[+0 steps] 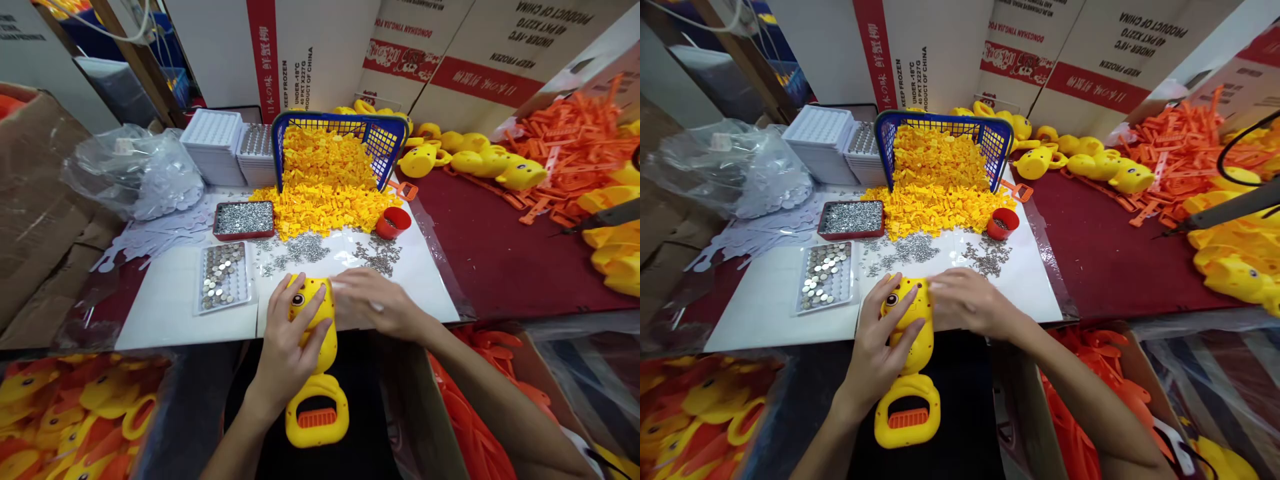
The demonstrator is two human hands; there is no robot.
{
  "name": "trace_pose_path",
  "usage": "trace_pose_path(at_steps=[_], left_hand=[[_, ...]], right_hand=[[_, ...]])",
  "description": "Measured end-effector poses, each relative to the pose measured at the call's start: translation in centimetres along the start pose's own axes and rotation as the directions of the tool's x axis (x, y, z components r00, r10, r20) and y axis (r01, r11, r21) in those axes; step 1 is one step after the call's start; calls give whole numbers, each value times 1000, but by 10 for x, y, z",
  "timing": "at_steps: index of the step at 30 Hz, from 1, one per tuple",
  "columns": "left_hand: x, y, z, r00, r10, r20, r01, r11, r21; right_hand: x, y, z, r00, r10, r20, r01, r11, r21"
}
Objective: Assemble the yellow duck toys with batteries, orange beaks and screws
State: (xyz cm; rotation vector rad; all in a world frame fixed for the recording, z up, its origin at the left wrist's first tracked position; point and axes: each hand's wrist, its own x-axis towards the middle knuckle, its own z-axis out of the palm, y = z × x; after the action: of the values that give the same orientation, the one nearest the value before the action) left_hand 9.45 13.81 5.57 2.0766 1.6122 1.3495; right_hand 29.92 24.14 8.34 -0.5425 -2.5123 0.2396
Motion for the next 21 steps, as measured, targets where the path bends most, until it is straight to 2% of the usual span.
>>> trace_pose_path(at_steps=[2, 4, 7, 14, 21], left_hand=[[0, 3, 3, 999, 9, -33, -8, 1000, 4], [1, 5, 5, 999, 3, -54, -3, 1000, -2], [1, 7, 6, 997, -34, -65, 32, 999, -35], [1, 4, 5, 985, -132, -107, 118, 984, -132], [1, 3, 6, 980, -158, -118, 140, 979, -150]], right_hand=[[-5, 22, 5, 976, 193, -97, -205, 969, -138], [-5, 42, 9, 948, 303, -100, -319, 901, -295], [-1, 56, 13, 944, 329, -11, -308, 871, -383], [12, 49, 12, 929, 333, 161, -201, 820, -535], [6, 56, 9, 908, 385, 167, -225, 783, -580]])
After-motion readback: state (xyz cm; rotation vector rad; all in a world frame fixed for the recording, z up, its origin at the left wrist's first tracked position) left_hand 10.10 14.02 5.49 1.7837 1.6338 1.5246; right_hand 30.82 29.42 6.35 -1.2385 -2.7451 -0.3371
